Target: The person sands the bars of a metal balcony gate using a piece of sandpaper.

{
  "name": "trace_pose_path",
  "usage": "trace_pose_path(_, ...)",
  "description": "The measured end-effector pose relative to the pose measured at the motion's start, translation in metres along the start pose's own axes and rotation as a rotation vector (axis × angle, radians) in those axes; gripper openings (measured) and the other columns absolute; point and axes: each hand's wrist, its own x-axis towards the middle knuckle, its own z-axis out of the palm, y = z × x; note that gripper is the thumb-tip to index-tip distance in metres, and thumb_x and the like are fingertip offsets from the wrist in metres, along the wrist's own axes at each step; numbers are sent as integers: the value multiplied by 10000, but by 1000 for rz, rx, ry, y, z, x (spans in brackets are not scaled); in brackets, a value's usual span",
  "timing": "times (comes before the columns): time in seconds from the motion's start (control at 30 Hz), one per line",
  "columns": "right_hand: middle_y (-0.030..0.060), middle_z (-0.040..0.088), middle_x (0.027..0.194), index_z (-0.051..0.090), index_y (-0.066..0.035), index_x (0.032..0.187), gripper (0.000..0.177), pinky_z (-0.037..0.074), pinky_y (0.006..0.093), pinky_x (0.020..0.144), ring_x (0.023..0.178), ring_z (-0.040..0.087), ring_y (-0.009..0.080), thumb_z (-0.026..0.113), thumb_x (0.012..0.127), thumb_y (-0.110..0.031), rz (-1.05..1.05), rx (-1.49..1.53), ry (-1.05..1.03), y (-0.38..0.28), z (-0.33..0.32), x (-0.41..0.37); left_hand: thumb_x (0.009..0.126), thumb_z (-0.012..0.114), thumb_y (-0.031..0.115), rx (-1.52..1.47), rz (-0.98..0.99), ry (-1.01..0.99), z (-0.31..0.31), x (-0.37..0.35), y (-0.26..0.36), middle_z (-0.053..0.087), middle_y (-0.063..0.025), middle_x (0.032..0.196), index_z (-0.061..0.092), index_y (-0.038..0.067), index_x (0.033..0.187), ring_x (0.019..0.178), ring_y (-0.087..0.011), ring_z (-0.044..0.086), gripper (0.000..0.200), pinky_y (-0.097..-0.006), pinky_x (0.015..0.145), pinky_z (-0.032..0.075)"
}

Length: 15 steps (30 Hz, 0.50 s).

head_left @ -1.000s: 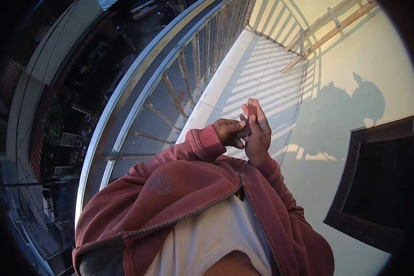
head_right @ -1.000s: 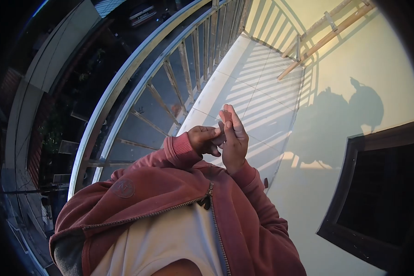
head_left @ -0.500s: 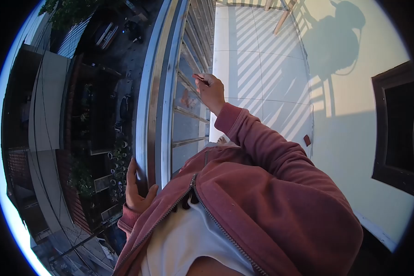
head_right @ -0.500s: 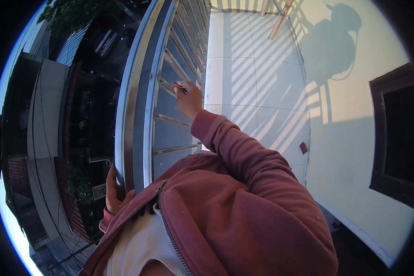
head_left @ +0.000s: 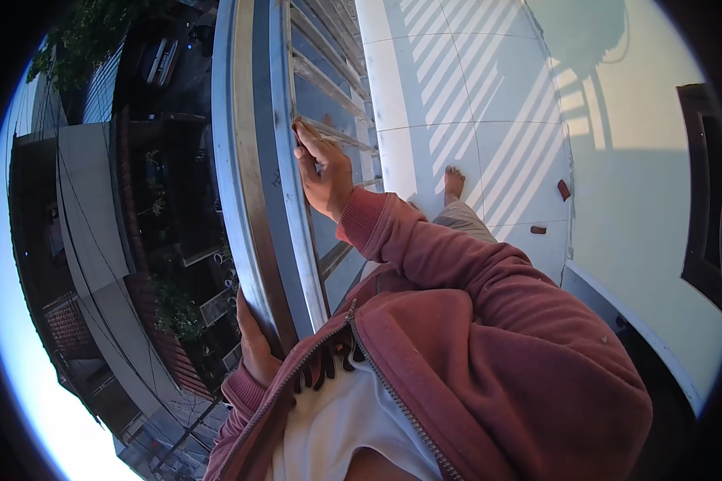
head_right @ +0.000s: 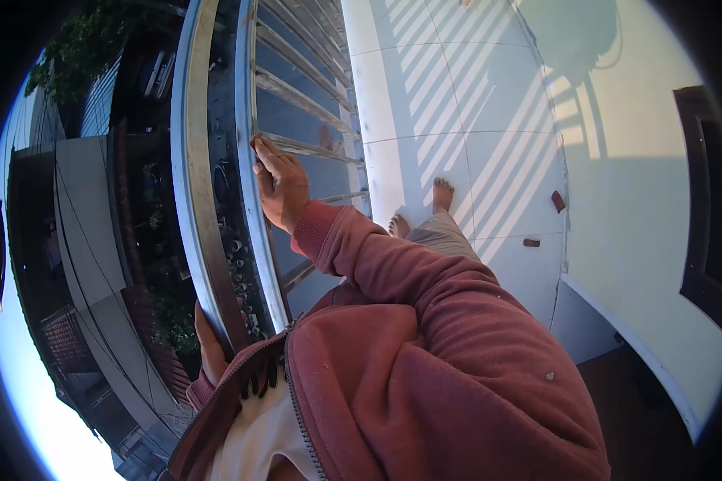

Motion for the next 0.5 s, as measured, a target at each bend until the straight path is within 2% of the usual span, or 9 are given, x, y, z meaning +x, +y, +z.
trace_pose_path(0.03,137,524,1229,496,-5,1209,382,416,348,886,1022,521,328,504,827,-11,113,121,-11,-3,1,2,876,355,578,22,28,-25,-2,0,0,618,-83,951,485,125,1221,711,-157,607,584,-255,615,529)
trace_pose_path(0.17,158,514,1219,500,5,1192,401,411,374,853,969,514,343,526,794,-29,128,15,-81,-11,-7,12,884,334,574,34,26,44,7,-14,2,619,-82,955,486,128,1216,726,-154,608,576,-257,615,530)
trace_pose_path(0.23,176,492,1223,494,14,1185,427,400,394,834,934,505,349,538,762,-27,-86,-120,-38,0,-5,10,880,323,591,65,45,59,6,-15,1,621,-89,967,480,128,1221,733,-153,611,596,-258,610,531)
trace_pose_path(0.37,195,504,1164,489,11,1195,409,398,386,828,901,501,322,547,796,-57,-33,-35,36,-2,5,4,882,311,593,31,46,25,-3,-12,-9,623,-91,977,478,126,1223,736,-153,611,602,-255,607,529)
trace_pose_path(0.43,171,516,1034,494,2,1210,389,413,356,782,832,497,273,549,837,-95,292,57,-16,-12,5,5,882,311,591,316,253,140,-10,-7,-25,624,-89,980,478,124,1222,740,-153,611,601,-253,604,529)
trace_pose_path(0.5,153,504,969,497,-4,1215,383,417,337,756,805,488,254,550,849,-105,272,87,-19,-4,5,5,880,314,591,516,386,211,-18,-3,-36,624,-87,981,478,125,1221,746,-154,611,600,-254,609,528)
